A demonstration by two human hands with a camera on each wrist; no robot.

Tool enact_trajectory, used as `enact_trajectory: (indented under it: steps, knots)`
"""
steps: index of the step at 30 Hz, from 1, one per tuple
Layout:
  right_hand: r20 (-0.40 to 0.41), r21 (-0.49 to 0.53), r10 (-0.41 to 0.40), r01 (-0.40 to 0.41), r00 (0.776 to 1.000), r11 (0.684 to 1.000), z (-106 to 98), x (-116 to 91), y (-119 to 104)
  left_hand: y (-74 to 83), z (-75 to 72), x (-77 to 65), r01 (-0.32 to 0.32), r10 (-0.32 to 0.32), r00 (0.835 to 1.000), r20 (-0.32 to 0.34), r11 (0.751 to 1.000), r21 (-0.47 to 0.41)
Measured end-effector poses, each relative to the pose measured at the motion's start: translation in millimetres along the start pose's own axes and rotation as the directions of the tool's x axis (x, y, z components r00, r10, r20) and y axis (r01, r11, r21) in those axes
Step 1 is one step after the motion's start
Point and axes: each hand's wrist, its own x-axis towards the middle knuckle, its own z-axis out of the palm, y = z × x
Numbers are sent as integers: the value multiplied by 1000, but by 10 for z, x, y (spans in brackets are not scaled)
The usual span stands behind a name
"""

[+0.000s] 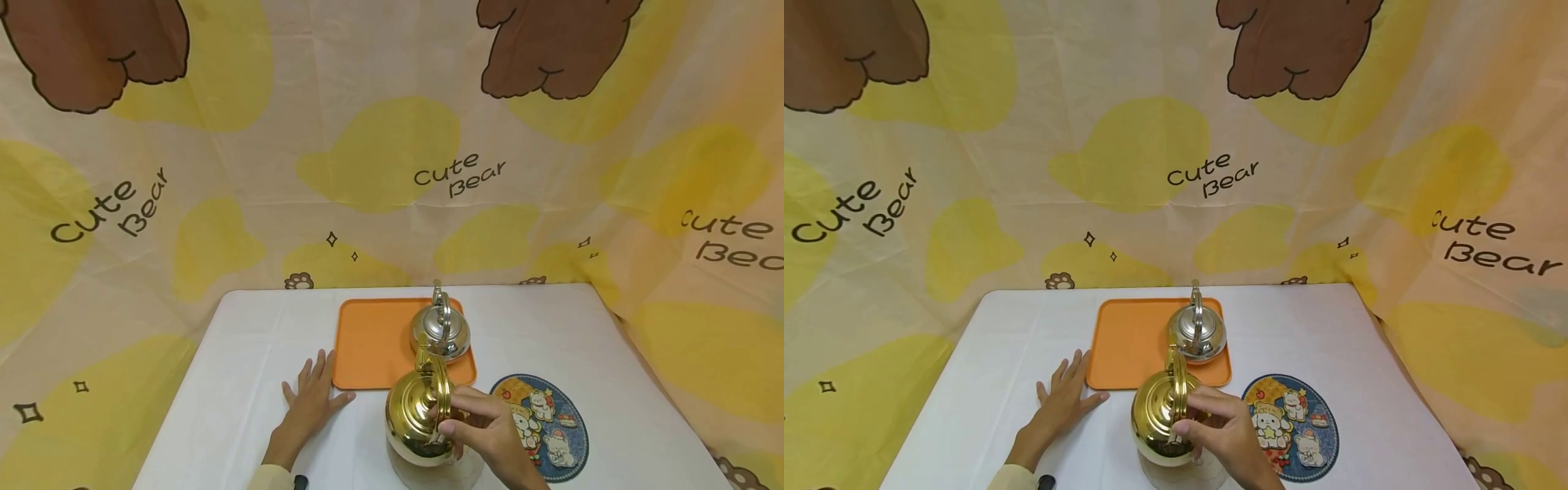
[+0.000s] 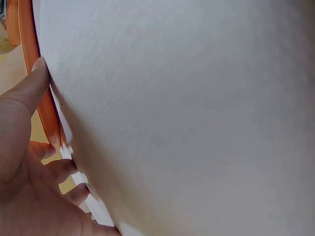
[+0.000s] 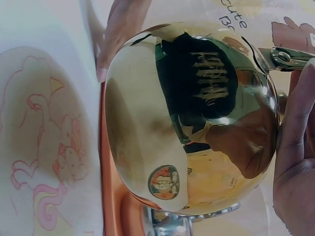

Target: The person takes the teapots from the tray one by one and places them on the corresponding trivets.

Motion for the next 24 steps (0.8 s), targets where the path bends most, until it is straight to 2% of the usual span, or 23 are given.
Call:
enact_trajectory:
  steps: [17, 24]
  knots:
    - [-66, 69, 129, -124, 989, 990, 14, -194, 11, 12, -6, -8, -8, 8, 1000, -9, 1000, 8]
    - [-65, 60, 87, -83, 994, 995, 11, -265, 74, 5, -8, -12, -8, 8, 1000, -7, 1000, -6]
